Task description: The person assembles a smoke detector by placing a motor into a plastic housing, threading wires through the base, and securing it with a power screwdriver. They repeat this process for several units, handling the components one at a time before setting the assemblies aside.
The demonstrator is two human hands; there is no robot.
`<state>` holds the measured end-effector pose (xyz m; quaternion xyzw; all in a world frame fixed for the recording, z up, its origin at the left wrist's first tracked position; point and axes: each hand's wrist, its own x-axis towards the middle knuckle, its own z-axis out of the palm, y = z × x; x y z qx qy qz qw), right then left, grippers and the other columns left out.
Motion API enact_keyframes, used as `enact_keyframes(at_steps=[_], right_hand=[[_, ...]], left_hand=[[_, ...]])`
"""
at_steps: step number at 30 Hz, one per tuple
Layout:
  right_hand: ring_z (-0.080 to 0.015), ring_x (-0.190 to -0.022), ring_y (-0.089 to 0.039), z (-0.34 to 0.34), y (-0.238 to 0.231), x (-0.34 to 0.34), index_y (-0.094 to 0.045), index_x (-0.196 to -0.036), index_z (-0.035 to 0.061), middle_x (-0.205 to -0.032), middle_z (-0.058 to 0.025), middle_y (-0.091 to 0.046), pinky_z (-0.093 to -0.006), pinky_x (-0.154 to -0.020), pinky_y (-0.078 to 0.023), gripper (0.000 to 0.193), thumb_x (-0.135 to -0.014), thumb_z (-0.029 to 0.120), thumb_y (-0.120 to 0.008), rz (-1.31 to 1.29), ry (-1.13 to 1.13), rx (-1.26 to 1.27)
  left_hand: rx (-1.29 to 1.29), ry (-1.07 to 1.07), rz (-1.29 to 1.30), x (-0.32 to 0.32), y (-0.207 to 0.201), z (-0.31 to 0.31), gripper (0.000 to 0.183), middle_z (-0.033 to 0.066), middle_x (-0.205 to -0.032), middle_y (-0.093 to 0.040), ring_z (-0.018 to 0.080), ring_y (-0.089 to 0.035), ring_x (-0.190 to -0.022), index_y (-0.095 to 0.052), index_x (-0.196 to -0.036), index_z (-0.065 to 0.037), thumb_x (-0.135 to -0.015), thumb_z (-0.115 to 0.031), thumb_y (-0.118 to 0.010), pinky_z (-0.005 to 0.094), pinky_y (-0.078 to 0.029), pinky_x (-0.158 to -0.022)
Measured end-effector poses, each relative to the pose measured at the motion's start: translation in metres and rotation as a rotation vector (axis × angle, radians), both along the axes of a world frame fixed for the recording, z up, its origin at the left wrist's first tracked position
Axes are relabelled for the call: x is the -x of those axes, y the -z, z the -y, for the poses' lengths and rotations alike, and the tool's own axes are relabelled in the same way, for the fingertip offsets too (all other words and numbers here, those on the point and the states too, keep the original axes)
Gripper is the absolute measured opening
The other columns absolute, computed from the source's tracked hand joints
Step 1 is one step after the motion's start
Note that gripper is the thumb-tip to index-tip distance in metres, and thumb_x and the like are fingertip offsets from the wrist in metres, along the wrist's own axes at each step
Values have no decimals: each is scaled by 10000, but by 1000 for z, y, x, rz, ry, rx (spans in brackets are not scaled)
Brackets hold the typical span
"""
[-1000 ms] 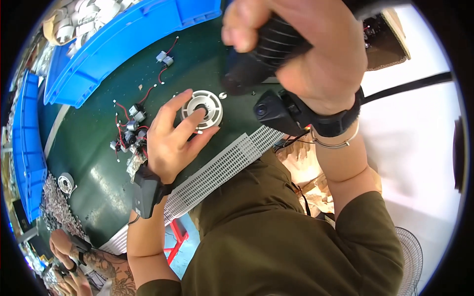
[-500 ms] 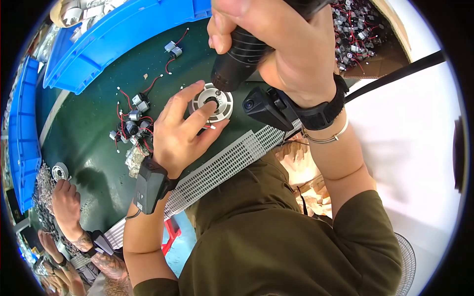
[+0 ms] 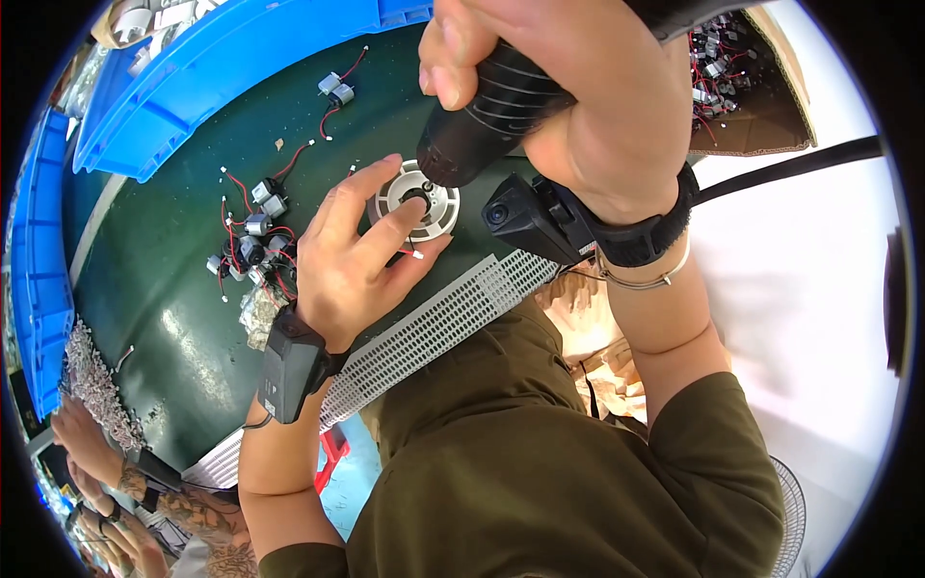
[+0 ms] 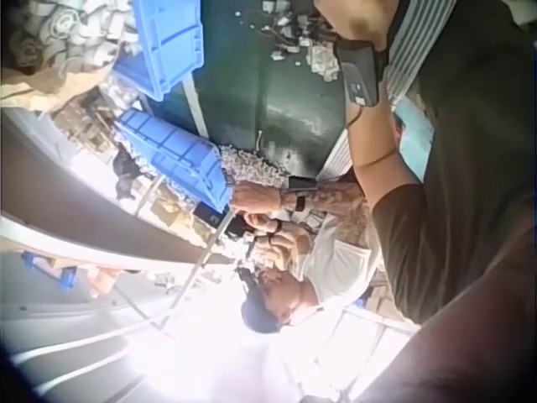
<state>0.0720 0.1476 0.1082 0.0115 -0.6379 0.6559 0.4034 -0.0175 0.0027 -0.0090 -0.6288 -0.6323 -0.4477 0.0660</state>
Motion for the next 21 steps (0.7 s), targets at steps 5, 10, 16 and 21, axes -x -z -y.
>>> enact_keyframes(at_steps=[5, 10, 16, 21], right_hand=[[-58, -620, -561, 16, -22, -10, -543, -1080, -30, -773, -9, -602, -197, -568, -445, 401, -730, 14, -733, 141, 120, 86], [-75, -568, -562, 15, -26, -12, -515, -1101, -39, -710, -32, -605, -202, -510, -423, 409, -757, 50, -718, 178, 9, 199], [-70, -590, -569, 16, -23, -9, -533, -1075, -42, -720, -31, -611, -199, -529, -438, 375, -748, 12, -710, 161, 29, 202], [-67, -608, -569, 5, -1, -6, -556, -996, -37, -725, -23, -610, -196, -552, -449, 302, -727, -71, -689, 93, -16, 45]], left_hand=[[-16, -4, 1, -1, 0, 0, 349, 168, -1123, -585, 303, -634, -852, -655, -884, -37, -588, -102, -830, 349, -549, -676], [-21, -1, -4, 0, 2, 0, 354, 168, -1124, -584, 301, -634, -850, -655, -888, -38, -587, -102, -830, 347, -549, -670], [-20, -2, -2, 0, 3, 0, 359, 168, -1126, -584, 300, -633, -847, -654, -896, -43, -588, -103, -830, 346, -549, -668], [-32, -11, -9, -1, 2, -1, 360, 166, -1126, -584, 298, -631, -842, -653, -891, -45, -585, -105, -832, 344, -545, -660]])
